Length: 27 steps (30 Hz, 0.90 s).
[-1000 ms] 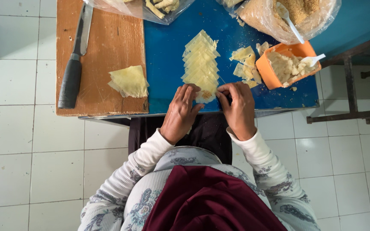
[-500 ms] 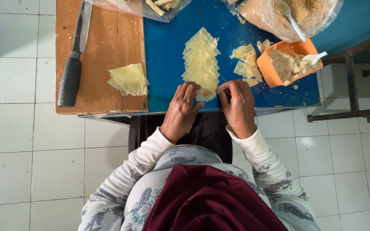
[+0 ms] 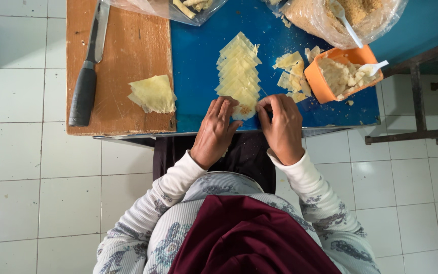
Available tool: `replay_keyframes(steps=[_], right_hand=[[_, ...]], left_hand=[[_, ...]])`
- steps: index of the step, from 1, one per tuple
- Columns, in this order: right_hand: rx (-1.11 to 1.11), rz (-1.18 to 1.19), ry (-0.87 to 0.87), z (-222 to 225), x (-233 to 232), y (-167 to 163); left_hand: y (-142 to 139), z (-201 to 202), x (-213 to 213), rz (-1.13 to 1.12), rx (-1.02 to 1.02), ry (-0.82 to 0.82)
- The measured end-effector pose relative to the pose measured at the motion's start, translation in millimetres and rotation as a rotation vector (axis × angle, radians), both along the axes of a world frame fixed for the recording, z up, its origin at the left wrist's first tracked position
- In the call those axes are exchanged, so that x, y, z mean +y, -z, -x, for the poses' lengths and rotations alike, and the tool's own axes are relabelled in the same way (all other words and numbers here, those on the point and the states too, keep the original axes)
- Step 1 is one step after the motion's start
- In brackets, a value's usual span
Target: The person stacks thin pastry sheets in an overlapping lattice pattern on a blue table, spooning filling from an orange container onto the pieces and pressing the stack together by hand. They take additional pastry pieces from a plastic bag and continue building the layered stack.
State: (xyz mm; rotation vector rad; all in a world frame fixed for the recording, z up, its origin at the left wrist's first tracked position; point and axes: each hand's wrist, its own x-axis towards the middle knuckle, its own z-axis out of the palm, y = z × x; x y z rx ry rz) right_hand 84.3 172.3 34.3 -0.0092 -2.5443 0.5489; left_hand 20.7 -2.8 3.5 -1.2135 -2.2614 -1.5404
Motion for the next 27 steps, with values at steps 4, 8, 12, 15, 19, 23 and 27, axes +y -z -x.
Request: replay_keyframes(steps=[4, 8, 12, 15, 19, 23, 27], right_hand=[[0.009, 0.112, -0.058, -1.5, -4.8, 0.2], [0.037, 0.149, -0.136, -5.2, -7.8, 0.3], [-0.006, 0.032, -0.187, -6.8, -1.4, 0.0], [-0.019, -0.043, -0.264, -4.7, 8.1, 1.3], [-0.015, -0.097, -0.288, 1.9, 16.2, 6.3], [-0.128, 0.077, -0.232, 8.8, 20.4, 7.2], [-0.240, 0.399, -0.154, 19.7, 17.9, 5.0]], left_hand=[[-1.2, 0.8, 0.2, 0.032, -0.019, -0.001], [-1.8, 1.3, -0.5, 0.012, -0.014, 0.010], [-3.1, 1.7, -1.2, 0.001, 0.007, 0.024], [-4.2, 0.7, -2.2, 0.040, -0.051, 0.019], [-4.4, 0.9, -1.2, 0.059, -0.045, 0.025], [-2.3, 1.3, 2.5, 0.060, 0.017, -0.001], [-0.5, 10.2, 8.1, 0.125, 0.145, -0.090]])
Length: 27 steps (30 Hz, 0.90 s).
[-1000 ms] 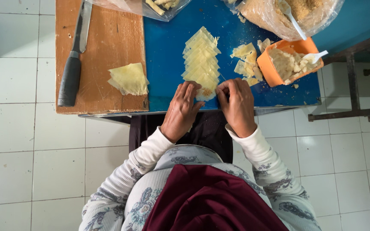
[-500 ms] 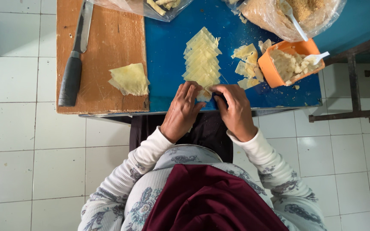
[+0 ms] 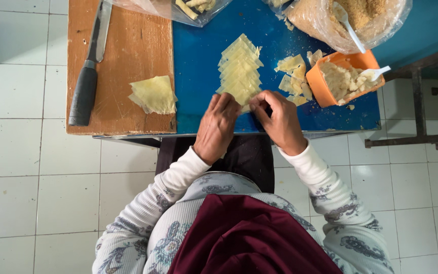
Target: The person stacks thin pastry sheets in an overlapping lattice pattern on a blue table, spooning filling from an orange container onto the pieces and pressing the stack together by hand. They take additional pastry pieces from a plastic bag and continue building the layered stack.
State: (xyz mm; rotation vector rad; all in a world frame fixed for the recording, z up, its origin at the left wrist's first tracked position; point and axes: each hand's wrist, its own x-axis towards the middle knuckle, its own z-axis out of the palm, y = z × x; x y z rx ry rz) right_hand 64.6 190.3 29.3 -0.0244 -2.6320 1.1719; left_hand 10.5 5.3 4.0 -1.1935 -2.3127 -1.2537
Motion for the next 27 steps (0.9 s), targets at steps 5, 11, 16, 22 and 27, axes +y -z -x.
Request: replay_keyframes(steps=[5, 11, 16, 22, 27], right_hand=[[0.197, -0.261, -0.009, 5.5, -9.1, -2.5], [0.277, -0.380, -0.127, -3.2, -10.6, -4.5], [0.226, -0.408, -0.153, -3.6, -6.5, -3.1], [0.162, -0.327, -0.183, 7.6, 1.0, -4.0], [0.054, -0.250, -0.211, 17.4, 6.9, -10.1]], left_hand=[[-1.8, 14.5, 6.7, -0.004, -0.059, -0.047], [-5.9, 15.4, 2.8, -0.007, -0.121, 0.017], [-13.1, 15.4, -4.6, -0.040, -0.160, 0.095], [-15.4, 11.3, -1.1, -0.072, -0.178, 0.079], [-7.0, 16.3, 7.7, -0.036, -0.166, 0.012]])
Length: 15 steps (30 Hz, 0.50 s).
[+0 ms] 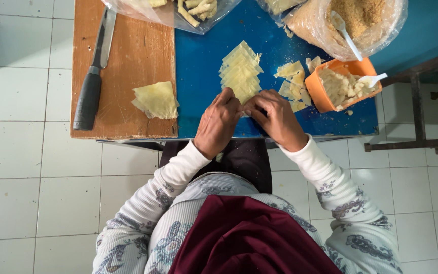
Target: The person stacks thin pastry sheets in an overlapping lattice pattern on a blue table, spooning filling from an orange container onto the pieces and pressing the stack together by hand. They take additional pastry pieces from a plastic bag and continue building the layered stack.
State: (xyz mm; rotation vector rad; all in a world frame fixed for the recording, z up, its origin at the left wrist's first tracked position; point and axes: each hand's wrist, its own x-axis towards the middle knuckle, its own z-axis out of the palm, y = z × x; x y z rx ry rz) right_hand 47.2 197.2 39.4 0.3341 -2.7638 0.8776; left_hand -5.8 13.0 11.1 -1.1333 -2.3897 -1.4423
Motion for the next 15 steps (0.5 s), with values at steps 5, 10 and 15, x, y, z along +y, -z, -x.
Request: replay_keyframes(steps=[5, 10, 15], right_hand=[[0.162, -0.064, -0.052, -5.9, -4.2, -4.7], [0.188, -0.095, -0.089, -6.8, -3.3, -5.4], [0.130, -0.017, -0.079, -1.5, 1.7, -2.3]], left_hand=[[7.0, 4.0, 3.4, 0.047, -0.022, -0.023], [1.0, 3.7, 1.5, -0.008, -0.010, -0.009], [-10.0, -4.7, -15.2, -0.034, -0.054, 0.059]])
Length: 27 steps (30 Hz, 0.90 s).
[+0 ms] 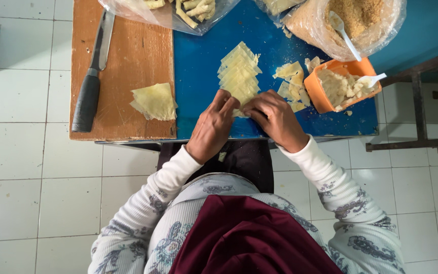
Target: The person stacks thin pastry sheets in an overlapping lattice pattern on a blue table, spooning filling from an orange container onto the pieces and pressing the stack together by hand. They take additional pastry pieces from a plastic bag and continue building the layered stack.
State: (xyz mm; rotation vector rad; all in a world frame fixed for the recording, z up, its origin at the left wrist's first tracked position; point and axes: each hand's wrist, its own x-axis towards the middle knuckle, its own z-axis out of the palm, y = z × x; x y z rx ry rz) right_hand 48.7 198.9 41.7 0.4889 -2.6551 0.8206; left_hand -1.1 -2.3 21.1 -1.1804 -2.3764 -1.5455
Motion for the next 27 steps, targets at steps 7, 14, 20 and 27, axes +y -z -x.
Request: replay_keyframes(steps=[7, 14, 20, 27], right_hand=[[-0.102, 0.002, 0.048, 5.4, 0.9, 1.1], [-0.096, -0.002, 0.047, 5.1, 0.0, 1.1], [-0.069, -0.005, 0.050, 3.7, -1.5, 2.0], [-0.063, 0.002, 0.062, 2.9, -3.5, 1.3]], left_hand=[[8.0, -8.3, -9.8, 0.064, 0.125, 0.034], [23.1, -15.6, -19.3, 0.164, 0.187, 0.029], [21.7, -17.4, -19.1, 0.141, 0.169, 0.014], [23.9, -18.4, -22.9, 0.217, 0.234, 0.034]])
